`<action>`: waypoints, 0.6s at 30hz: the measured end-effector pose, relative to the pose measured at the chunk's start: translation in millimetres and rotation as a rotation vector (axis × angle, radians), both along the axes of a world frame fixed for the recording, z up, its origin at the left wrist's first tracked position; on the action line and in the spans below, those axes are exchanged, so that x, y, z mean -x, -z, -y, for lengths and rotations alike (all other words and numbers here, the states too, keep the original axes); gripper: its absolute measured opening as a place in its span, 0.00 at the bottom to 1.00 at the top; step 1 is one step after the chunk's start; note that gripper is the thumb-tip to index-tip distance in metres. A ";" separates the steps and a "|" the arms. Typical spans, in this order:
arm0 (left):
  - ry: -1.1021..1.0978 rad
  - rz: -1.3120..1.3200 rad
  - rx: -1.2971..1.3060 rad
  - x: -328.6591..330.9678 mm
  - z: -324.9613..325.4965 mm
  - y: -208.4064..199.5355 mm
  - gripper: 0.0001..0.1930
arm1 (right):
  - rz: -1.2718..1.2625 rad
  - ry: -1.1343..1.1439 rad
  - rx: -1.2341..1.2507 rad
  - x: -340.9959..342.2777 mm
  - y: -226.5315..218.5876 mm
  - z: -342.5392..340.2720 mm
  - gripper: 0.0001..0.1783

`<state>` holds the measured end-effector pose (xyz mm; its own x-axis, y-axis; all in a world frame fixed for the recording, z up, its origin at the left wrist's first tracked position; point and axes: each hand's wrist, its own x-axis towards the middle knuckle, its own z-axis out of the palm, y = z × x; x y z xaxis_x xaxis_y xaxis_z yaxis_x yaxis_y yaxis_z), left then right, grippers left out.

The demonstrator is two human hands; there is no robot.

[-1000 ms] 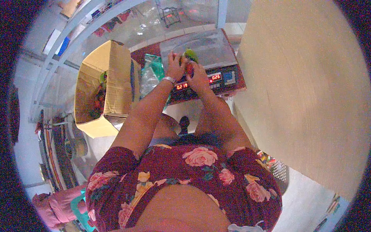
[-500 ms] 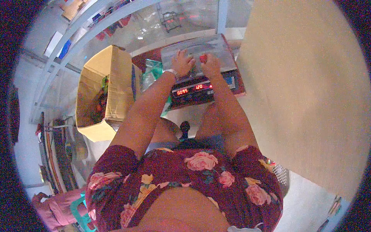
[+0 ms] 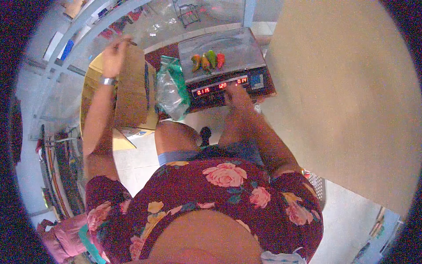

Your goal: The person picks up peppers from a box and places them on a digital scale before putting them into a plastic bag and tying it.

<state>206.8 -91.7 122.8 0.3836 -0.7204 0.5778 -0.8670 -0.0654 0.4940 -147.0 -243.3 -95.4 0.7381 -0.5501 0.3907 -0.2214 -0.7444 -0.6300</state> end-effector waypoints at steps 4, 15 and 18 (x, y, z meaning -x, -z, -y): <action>-0.544 0.066 -0.351 -65.8 -45.7 10.0 0.14 | -0.381 -0.193 0.012 44.7 4.8 -61.0 0.10; -0.141 -0.063 -1.076 -148.1 -91.8 178.5 0.16 | -0.536 -0.112 0.105 13.5 -17.2 -56.0 0.07; -0.084 -0.120 -1.083 -153.3 -93.1 177.5 0.16 | -0.612 -0.077 0.142 15.7 -43.8 -69.8 0.07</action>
<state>360.1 1.4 -54.8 0.4664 -0.7932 -0.3915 -0.7898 -0.5727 0.2195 -162.7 -173.5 -51.6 0.8865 -0.4600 -0.0496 -0.4525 -0.8398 -0.3001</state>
